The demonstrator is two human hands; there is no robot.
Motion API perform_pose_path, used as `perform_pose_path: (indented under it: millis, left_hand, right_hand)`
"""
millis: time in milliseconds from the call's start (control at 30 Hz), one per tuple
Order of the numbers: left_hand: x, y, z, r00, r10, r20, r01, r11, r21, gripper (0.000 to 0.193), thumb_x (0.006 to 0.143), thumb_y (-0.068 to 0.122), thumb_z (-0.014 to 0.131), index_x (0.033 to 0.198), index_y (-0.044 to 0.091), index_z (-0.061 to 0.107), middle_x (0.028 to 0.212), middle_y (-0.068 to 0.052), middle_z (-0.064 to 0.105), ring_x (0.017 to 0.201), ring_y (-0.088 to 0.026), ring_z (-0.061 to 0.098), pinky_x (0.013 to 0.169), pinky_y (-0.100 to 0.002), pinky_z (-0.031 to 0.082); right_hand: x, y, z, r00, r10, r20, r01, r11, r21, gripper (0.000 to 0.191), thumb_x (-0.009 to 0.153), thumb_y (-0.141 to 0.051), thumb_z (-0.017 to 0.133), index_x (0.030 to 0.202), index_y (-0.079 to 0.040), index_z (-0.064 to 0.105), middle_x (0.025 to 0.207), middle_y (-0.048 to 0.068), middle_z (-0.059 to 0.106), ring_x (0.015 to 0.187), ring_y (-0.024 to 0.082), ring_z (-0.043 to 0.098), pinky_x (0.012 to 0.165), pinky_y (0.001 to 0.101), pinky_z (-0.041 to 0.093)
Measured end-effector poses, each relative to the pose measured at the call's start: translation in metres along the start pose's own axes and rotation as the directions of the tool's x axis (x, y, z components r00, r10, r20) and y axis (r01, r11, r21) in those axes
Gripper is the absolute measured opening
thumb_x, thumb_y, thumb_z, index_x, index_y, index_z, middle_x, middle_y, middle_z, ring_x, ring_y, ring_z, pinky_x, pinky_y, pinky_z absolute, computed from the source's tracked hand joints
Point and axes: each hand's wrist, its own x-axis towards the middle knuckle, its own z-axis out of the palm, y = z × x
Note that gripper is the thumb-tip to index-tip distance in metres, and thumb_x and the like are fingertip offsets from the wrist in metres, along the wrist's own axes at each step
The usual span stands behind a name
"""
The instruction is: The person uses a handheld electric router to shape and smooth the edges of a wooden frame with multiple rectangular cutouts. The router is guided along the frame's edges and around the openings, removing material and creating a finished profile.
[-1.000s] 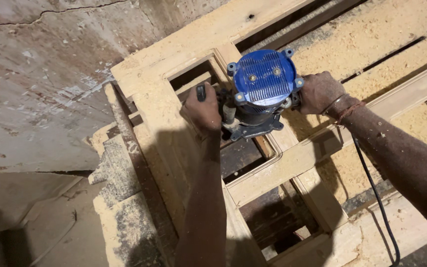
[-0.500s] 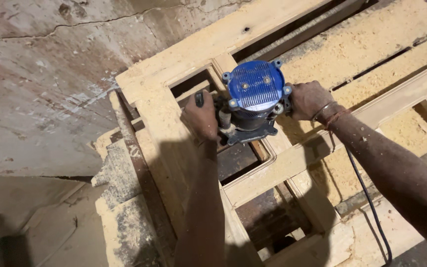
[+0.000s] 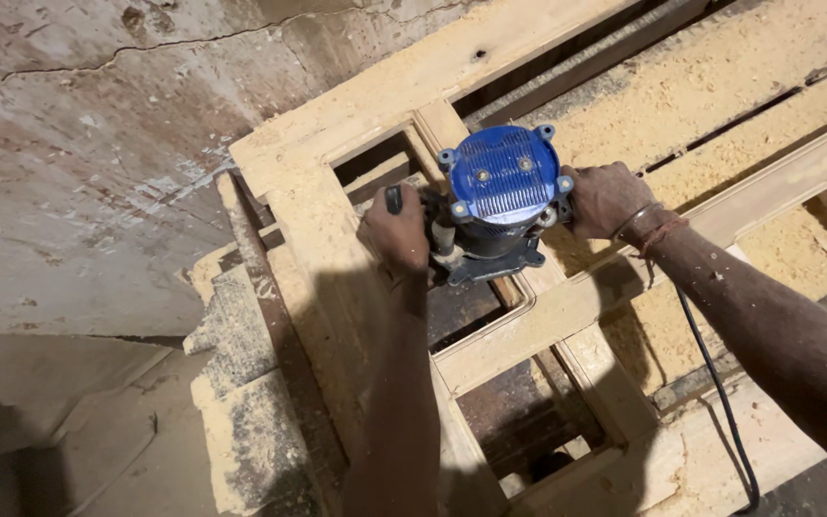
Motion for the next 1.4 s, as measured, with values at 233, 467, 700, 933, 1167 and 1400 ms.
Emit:
perform_pose_path:
  millis: [233,467,700,933,1167,1400]
  left_hand:
    - [-0.007,0.006,-0.004,1.000,-0.003,-0.023,0.003,1.000,0.029,0.025,0.087,0.027,0.072,0.084,0.002,0.074,0.076,-0.019,0.073,0.070,-0.036,0.072,0.072,-0.046,0.054]
    - [-0.015,0.005,-0.010,0.996,-0.074,0.055,0.073,0.997,0.012,0.028,0.090,0.031,0.071,0.090,0.003,0.075,0.076,-0.018,0.073,0.069,-0.031,0.074,0.069,-0.043,0.056]
    - [-0.020,-0.014,-0.001,1.000,-0.022,0.022,0.023,0.998,-0.051,0.028,0.091,0.029,0.070,0.089,0.001,0.074,0.075,-0.017,0.074,0.067,-0.029,0.074,0.064,-0.040,0.057]
    - [-0.032,-0.015,-0.004,0.988,-0.116,0.101,0.131,0.979,-0.156,0.025,0.093,0.026,0.069,0.093,0.001,0.072,0.079,-0.017,0.074,0.072,-0.031,0.075,0.064,-0.042,0.056]
    - [-0.043,-0.007,-0.015,0.994,-0.091,0.053,0.098,0.984,-0.149,0.027,0.093,0.029,0.069,0.092,0.002,0.072,0.080,-0.018,0.074,0.075,-0.036,0.074,0.064,-0.045,0.056]
    - [-0.059,-0.005,-0.018,0.981,-0.157,0.113,0.158,0.987,-0.002,0.032,0.093,0.033,0.067,0.093,0.002,0.070,0.088,-0.019,0.074,0.089,-0.044,0.067,0.078,-0.053,0.053]
  right_hand:
    - [-0.003,0.005,0.011,1.000,0.000,-0.013,0.001,1.000,0.024,0.062,0.079,-0.036,0.073,0.132,-0.011,0.052,0.079,0.016,0.072,0.073,0.032,0.073,0.073,0.0449,0.063]
    - [0.000,0.016,0.030,0.999,-0.038,-0.003,0.038,0.999,0.027,0.050,0.084,-0.041,0.069,0.122,-0.011,0.058,0.077,0.014,0.074,0.071,0.032,0.075,0.073,0.0460,0.063]
    - [0.000,0.018,0.041,0.998,-0.055,-0.012,0.054,0.997,-0.051,0.040,0.074,-0.047,0.075,0.097,-0.014,0.074,0.085,0.014,0.078,0.078,0.032,0.076,0.079,0.0442,0.064]
    - [-0.007,0.015,0.045,1.000,-0.018,0.020,0.019,0.999,-0.029,0.035,0.078,-0.047,0.077,0.097,-0.018,0.078,0.083,0.011,0.079,0.071,0.026,0.077,0.075,0.0392,0.065]
    - [-0.014,0.014,0.050,0.997,0.035,0.073,-0.016,0.970,-0.244,0.049,0.082,-0.060,0.071,0.105,-0.017,0.073,0.080,0.008,0.081,0.066,0.021,0.077,0.067,0.0350,0.067]
    - [-0.031,0.017,0.061,0.997,-0.053,-0.057,0.041,0.980,-0.195,0.041,0.082,-0.054,0.067,0.100,-0.018,0.075,0.083,0.008,0.079,0.068,0.025,0.076,0.067,0.0376,0.065]
